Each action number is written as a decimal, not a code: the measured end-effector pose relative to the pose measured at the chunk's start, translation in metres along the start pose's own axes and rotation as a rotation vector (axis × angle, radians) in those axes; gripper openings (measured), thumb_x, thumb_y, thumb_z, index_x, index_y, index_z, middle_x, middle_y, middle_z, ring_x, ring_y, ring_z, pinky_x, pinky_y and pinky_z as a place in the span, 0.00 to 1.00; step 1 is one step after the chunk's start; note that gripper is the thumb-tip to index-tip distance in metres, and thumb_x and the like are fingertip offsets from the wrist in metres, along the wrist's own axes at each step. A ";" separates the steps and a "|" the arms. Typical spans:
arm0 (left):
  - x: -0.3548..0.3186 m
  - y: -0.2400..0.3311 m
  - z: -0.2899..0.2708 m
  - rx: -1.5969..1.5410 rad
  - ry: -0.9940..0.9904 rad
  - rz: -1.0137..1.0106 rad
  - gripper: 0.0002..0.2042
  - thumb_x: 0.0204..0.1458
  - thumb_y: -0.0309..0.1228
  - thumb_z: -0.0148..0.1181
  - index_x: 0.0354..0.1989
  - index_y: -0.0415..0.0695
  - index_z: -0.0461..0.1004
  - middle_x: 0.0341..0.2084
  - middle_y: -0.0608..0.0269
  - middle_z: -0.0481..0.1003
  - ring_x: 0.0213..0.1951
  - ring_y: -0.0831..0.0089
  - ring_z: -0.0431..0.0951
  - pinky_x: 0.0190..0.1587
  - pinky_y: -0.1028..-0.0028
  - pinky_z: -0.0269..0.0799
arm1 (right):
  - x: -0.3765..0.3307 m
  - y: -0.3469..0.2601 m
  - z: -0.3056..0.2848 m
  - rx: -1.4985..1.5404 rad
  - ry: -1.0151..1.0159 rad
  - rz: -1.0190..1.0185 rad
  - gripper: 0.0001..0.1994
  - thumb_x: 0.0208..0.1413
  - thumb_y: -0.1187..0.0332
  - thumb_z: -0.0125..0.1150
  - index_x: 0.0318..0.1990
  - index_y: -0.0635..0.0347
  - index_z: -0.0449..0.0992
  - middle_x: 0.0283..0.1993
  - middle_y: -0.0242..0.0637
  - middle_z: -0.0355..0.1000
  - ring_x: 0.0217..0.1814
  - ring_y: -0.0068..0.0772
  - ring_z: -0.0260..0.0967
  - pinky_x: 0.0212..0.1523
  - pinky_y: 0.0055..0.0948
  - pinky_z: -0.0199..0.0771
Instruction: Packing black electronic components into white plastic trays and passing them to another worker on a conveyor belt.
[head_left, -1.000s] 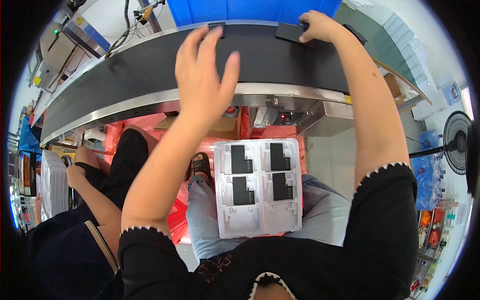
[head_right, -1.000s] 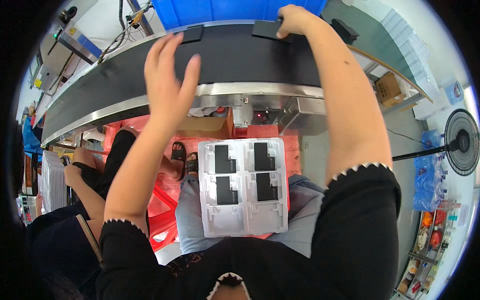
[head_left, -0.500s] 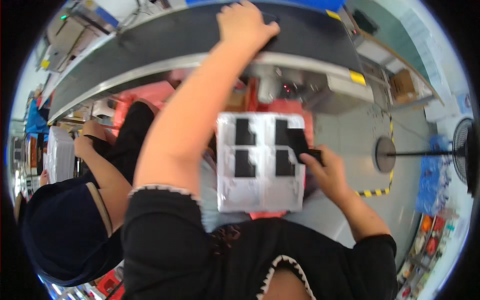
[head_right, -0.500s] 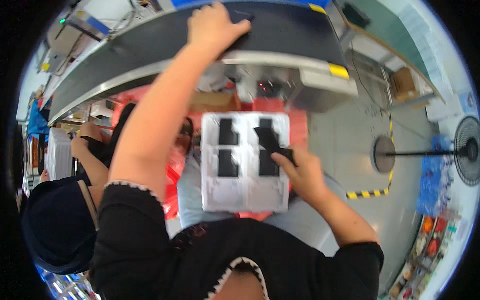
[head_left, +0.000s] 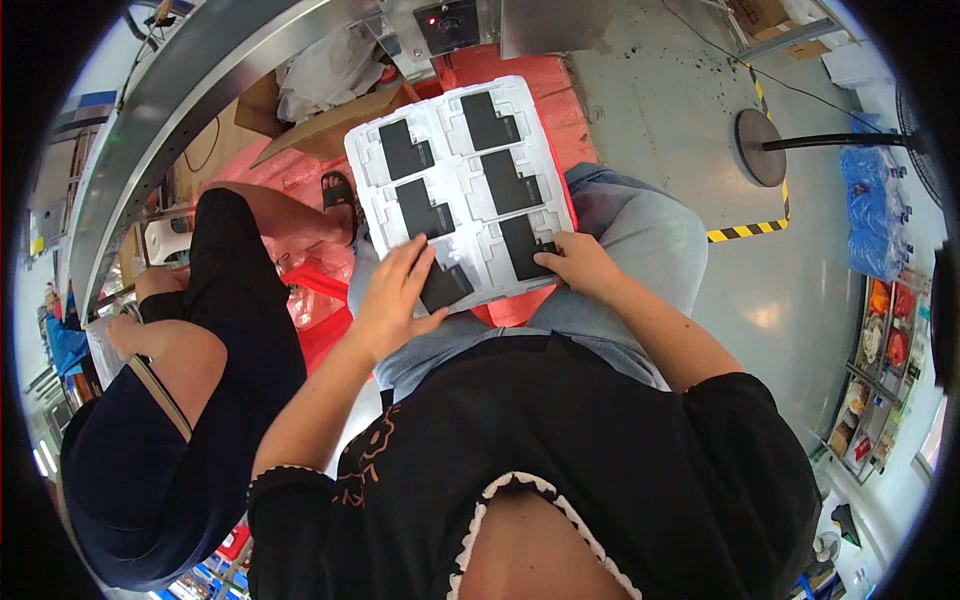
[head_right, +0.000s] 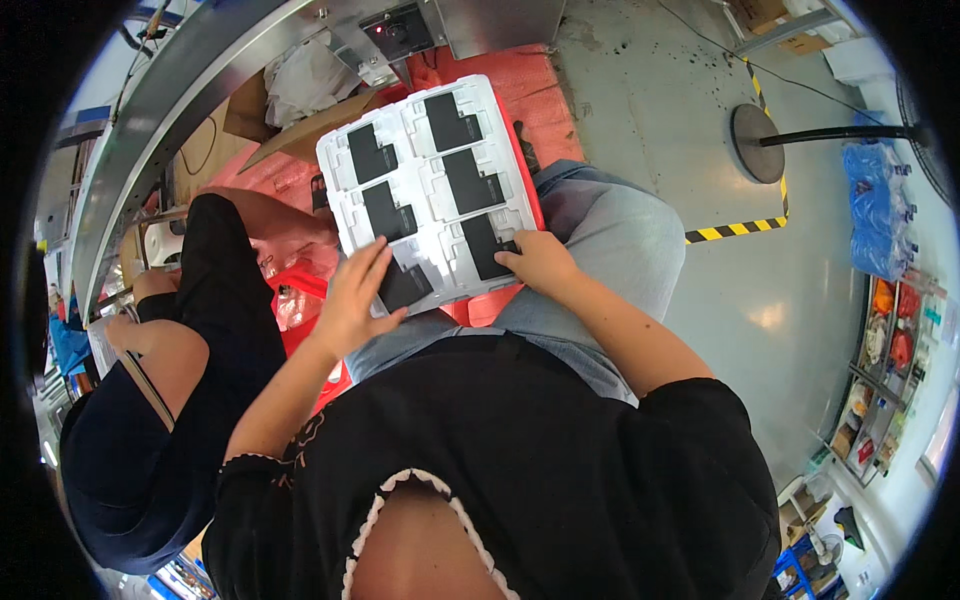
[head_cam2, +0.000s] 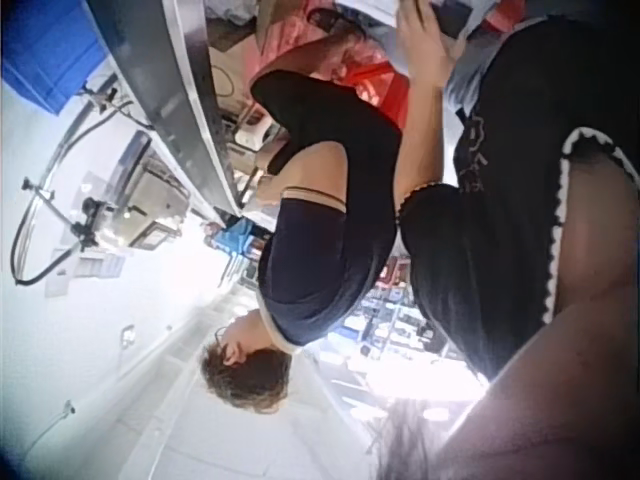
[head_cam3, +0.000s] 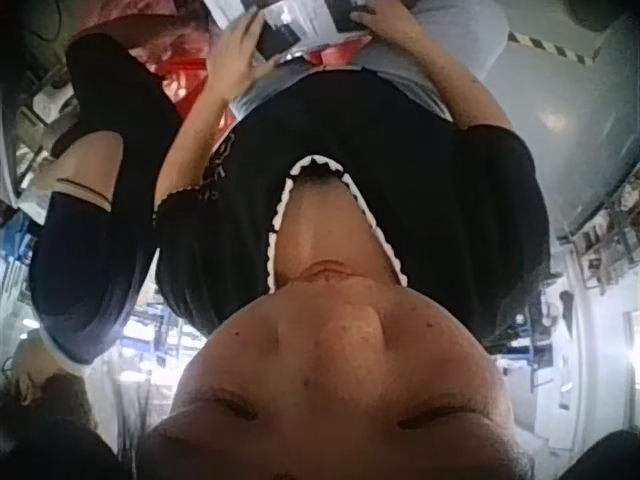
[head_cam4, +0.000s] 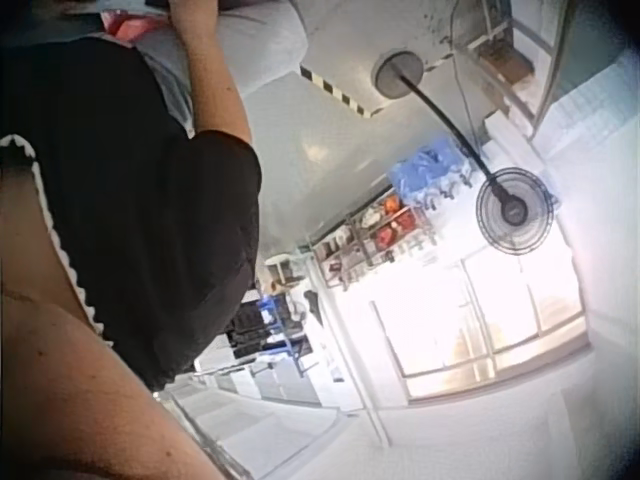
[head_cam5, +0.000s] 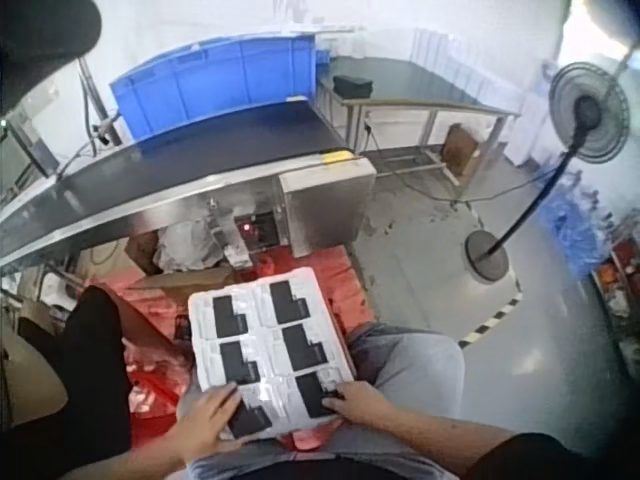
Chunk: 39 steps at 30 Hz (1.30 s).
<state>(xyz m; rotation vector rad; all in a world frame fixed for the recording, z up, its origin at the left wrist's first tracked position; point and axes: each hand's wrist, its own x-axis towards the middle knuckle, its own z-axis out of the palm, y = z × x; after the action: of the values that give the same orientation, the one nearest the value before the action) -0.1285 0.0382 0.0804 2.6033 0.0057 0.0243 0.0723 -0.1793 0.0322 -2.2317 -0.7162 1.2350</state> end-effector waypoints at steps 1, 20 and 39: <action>-0.006 -0.003 0.011 -0.013 -0.027 -0.011 0.38 0.36 0.34 0.67 0.58 0.38 0.56 0.58 0.48 0.56 0.58 0.52 0.58 0.60 0.58 0.54 | 0.002 0.005 0.005 0.002 0.010 -0.002 0.18 0.48 0.57 0.59 0.26 0.69 0.70 0.25 0.51 0.71 0.30 0.48 0.72 0.32 0.40 0.71; -0.025 0.000 0.054 0.138 0.034 -0.212 0.26 0.48 0.22 0.47 0.60 0.39 0.55 0.63 0.49 0.48 0.65 0.54 0.49 0.65 0.59 0.42 | -0.013 -0.005 0.023 -0.180 0.647 -0.430 0.21 0.48 0.68 0.58 0.50 0.63 0.62 0.40 0.51 0.65 0.43 0.51 0.63 0.44 0.42 0.65; -0.003 -0.047 0.102 -0.410 0.626 -1.006 0.23 0.59 0.40 0.38 0.57 0.35 0.59 0.50 0.40 0.66 0.51 0.47 0.67 0.53 0.62 0.61 | 0.052 0.030 0.024 0.308 0.633 -0.196 0.18 0.56 0.67 0.46 0.54 0.60 0.66 0.53 0.51 0.62 0.54 0.49 0.60 0.57 0.37 0.58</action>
<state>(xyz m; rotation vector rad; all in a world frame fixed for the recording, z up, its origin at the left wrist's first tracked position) -0.1296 0.0266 -0.0314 1.8337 1.3419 0.4165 0.0809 -0.1640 -0.0296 -2.0569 -0.4398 0.4534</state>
